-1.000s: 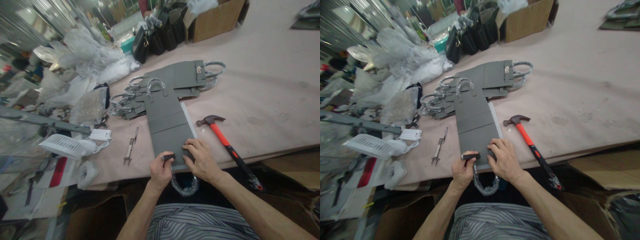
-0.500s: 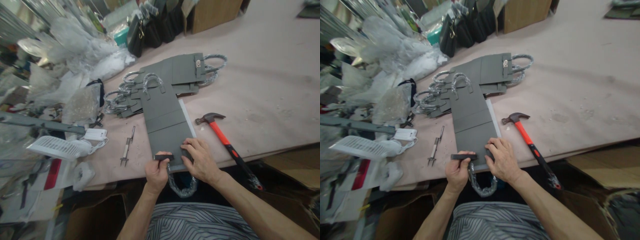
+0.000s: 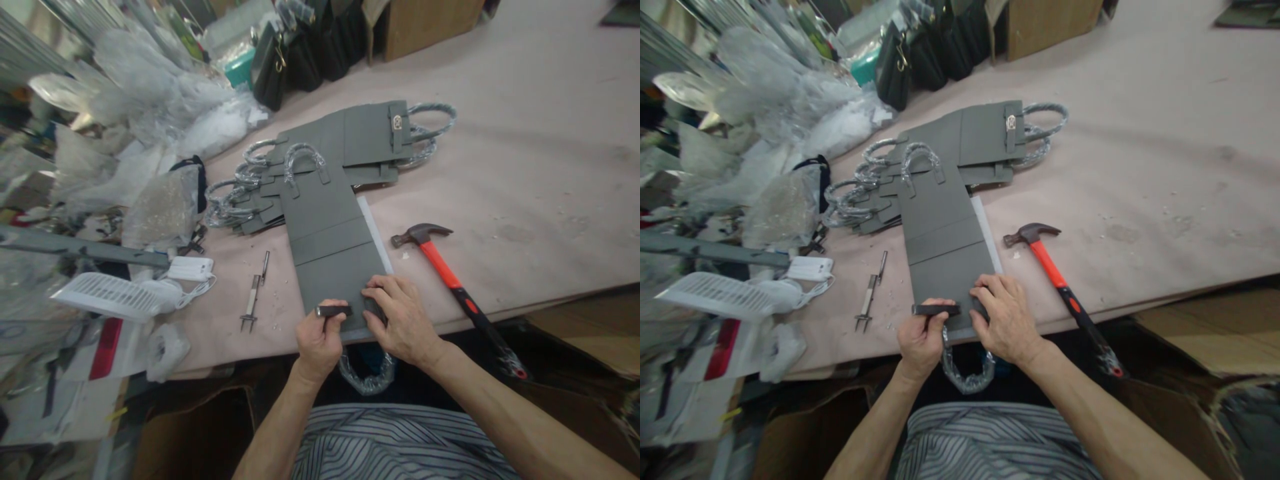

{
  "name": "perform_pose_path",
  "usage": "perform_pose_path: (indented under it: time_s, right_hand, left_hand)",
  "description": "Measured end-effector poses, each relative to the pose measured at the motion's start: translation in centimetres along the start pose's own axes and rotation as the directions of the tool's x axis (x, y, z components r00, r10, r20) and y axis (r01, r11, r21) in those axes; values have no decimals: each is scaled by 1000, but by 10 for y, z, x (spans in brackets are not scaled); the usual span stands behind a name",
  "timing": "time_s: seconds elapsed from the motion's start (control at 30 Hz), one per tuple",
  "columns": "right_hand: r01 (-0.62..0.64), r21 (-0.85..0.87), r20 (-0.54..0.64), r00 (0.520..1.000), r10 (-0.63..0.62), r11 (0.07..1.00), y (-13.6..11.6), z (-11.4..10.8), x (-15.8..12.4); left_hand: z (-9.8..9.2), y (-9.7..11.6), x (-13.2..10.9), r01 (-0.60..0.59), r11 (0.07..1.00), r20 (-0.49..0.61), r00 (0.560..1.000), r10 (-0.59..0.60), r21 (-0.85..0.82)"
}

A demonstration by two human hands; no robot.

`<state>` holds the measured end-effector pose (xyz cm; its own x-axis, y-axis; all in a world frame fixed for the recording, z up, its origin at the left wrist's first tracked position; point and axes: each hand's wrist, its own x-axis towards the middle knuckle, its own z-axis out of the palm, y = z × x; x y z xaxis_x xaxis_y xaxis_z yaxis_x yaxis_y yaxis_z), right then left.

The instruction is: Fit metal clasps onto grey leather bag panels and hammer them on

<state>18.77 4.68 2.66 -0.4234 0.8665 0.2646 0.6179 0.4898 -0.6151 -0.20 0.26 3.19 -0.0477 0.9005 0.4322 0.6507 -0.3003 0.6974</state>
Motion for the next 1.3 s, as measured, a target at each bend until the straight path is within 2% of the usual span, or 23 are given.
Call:
perform_pose_path:
  time_s: [0.47,0.63,0.83,0.93,1.0,1.07,1.17,1.23,1.3]
  right_hand:
    - [3,-11,-4,1000,-3,1000,0,0,-1]
    - [20,-19,-9,1000,-20,1000,1,2,-2]
    - [26,-22,-11,1000,-26,999,0,0,-2]
    - [68,46,-6,998,-68,997,3,-3,-2]
    - [87,115,-56,995,-81,989,8,-6,-5]
    - [47,118,-163,986,-27,992,16,-14,-10]
    - [-95,-46,-303,950,77,994,36,-33,-22]
    - [-201,-194,-313,940,133,960,53,-49,-32]
    - [-297,-322,-266,940,216,899,67,-64,-41]
  left_hand:
    - [7,6,7,8,1000,72,997,-10,21]
    - [9,9,10,80,997,56,995,-80,11]
    - [9,8,8,5,1000,94,996,-4,-2]
    - [9,8,9,-3,1000,77,997,3,-4]
    - [8,8,10,4,1000,79,997,-3,-13]
    - [8,7,10,25,999,75,997,-23,-23]
    - [7,6,11,23,999,85,996,-20,-35]
    - [6,4,11,0,999,105,994,4,-39]
    - [6,2,11,-12,999,121,993,17,-41]
